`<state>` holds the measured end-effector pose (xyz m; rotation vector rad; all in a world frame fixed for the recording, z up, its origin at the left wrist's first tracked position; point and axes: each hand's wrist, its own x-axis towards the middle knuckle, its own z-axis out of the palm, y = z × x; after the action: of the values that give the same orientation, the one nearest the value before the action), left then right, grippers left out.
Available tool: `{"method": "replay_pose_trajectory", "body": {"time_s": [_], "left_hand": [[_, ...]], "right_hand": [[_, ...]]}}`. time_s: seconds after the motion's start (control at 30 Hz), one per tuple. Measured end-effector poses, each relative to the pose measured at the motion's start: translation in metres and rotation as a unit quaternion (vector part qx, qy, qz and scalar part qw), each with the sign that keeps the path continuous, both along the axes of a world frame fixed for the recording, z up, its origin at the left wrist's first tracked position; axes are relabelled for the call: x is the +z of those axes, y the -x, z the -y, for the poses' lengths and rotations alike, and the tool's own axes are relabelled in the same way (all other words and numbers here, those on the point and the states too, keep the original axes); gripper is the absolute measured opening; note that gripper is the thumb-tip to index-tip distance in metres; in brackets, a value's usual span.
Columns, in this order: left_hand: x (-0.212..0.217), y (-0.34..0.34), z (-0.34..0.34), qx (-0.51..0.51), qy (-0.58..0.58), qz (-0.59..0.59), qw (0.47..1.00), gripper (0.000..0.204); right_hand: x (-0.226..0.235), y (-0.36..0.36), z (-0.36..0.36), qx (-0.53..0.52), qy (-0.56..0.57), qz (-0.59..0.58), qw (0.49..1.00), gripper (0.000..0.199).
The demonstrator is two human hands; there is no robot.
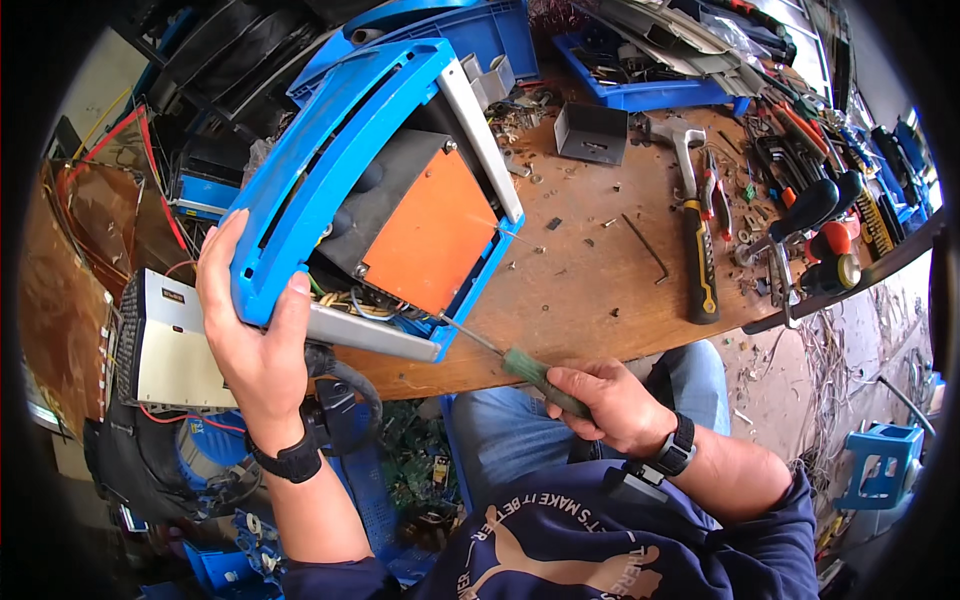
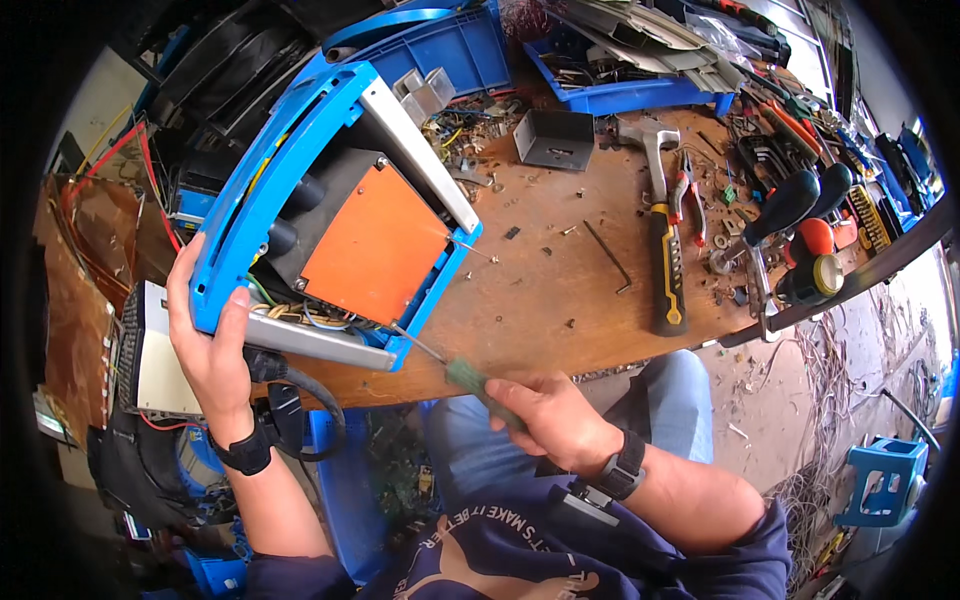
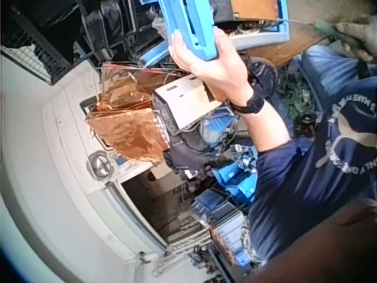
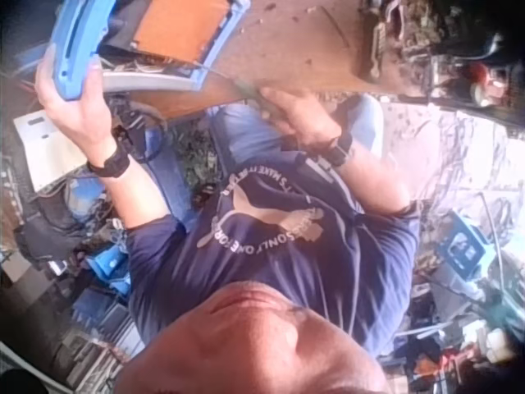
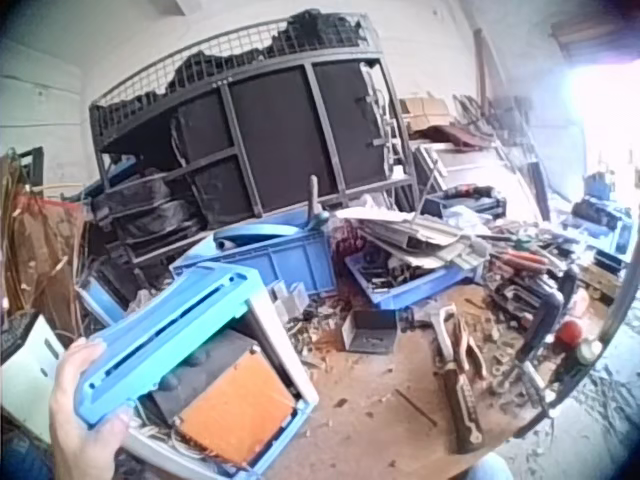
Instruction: The person uses a screwdriver to remove screws from the blue casing of a Keylite FU25 electric fence energizer. They remove an orange internal panel and then detach the power cord from the device's housing.
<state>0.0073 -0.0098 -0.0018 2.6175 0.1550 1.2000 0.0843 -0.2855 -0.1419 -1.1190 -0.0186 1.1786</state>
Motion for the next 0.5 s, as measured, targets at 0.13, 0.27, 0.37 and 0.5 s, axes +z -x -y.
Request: {"method": "replay_pose_trajectory", "body": {"time_s": [0.13, 0.27, 0.37, 0.5], "left_hand": [[0.002, 0.001, 0.001, -0.002, 0.013, -0.009, 1.000, 0.055], [0.001, -0.001, 0.001, -0.008, 0.008, -0.001, 1.000, 0.055], [-0.002, -0.002, 0.000, -0.015, 0.030, 0.009, 0.999, 0.054], [-0.003, -0.002, -0.002, -0.016, 0.034, 0.011, 0.999, 0.053]], "right_hand": [[0.006, -0.003, -0.001, 0.005, 0.038, 0.083, 0.996, 0.027], [0.002, 0.001, 0.000, -0.001, 0.135, 0.751, 0.646, 0.034], [0.001, -0.001, 0.000, 0.023, 0.156, 0.802, 0.575, 0.038], [0.009, 0.005, -0.008, -0.132, 0.037, 0.519, 0.843, 0.031]]}}
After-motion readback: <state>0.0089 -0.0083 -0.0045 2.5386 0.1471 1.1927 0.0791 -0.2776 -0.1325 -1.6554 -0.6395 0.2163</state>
